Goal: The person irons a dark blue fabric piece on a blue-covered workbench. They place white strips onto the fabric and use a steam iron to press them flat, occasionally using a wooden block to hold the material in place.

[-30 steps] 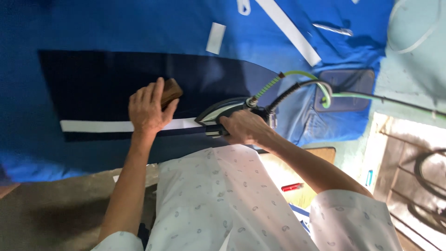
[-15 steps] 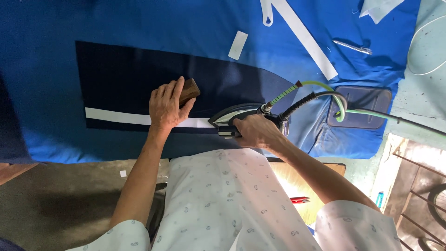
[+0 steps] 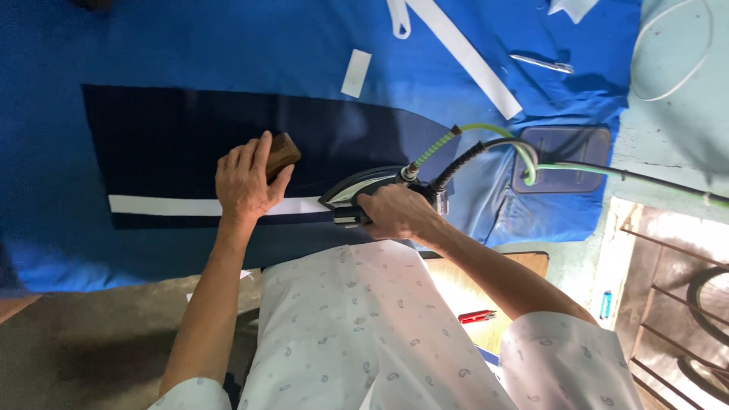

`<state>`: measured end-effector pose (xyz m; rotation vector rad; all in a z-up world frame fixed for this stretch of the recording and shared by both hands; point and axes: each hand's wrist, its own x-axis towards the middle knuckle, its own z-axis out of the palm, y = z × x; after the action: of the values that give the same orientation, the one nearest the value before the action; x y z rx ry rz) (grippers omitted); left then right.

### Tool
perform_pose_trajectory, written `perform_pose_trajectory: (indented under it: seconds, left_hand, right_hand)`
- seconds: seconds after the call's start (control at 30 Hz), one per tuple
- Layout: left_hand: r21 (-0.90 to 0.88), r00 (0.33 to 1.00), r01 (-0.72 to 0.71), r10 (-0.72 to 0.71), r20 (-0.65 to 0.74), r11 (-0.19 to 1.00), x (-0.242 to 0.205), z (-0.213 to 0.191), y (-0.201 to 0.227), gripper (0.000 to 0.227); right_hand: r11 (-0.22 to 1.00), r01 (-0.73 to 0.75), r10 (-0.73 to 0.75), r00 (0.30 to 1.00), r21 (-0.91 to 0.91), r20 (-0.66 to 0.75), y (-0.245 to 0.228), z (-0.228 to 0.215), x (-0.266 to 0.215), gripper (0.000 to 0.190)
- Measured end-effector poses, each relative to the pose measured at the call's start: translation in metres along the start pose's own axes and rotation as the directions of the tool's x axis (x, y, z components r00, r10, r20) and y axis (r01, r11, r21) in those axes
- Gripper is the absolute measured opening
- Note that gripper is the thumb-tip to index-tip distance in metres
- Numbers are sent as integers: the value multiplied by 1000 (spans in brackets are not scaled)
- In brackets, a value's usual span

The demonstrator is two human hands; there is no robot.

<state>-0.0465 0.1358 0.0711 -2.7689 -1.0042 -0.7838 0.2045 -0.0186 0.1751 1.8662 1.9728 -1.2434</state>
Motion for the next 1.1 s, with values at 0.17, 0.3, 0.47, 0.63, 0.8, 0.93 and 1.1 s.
perform_pose_trajectory:
  seconds: [0.17,0.3,0.47,0.63,0.8,0.93,1.1]
  left_hand:
    - [3,1000,-4,4,10,1000,-1,-1,0,63]
    - [12,1000,-12,11,12,1000,-2,1,-1,63]
    - [27,1000,-11,11,4,1000,-3,3,-1,63]
    - [8,1000,-3,3,11,1000,-2,2,-1,64]
    - [18,1000,-4,4,27,1000,-4,3,-2,65]
    - [31,1000,-11,11,0,999,-2,3,-2,65]
    - [45,1000,-18,19,-6,999,1,1,0,64]
  right_hand:
    - [1000,23,-23,1000,7,-7,-1,-1,1,28]
    - [1000,21,-21,1000,19,1,-3,-3,1,26]
    - [999,33,-33,999,9,5,-4,-5,1,24]
    - [1000,26,-26,1000,14,-16,-4,-5,1,24]
    - [1000,13,-13,1000,1,-21,-7,-9,0,22]
    - [1000,20,-20,999,14,-25,-6,-8,-1,23]
    - [1000,29,-29,999,-8,-41,-5,-6,-1,21]
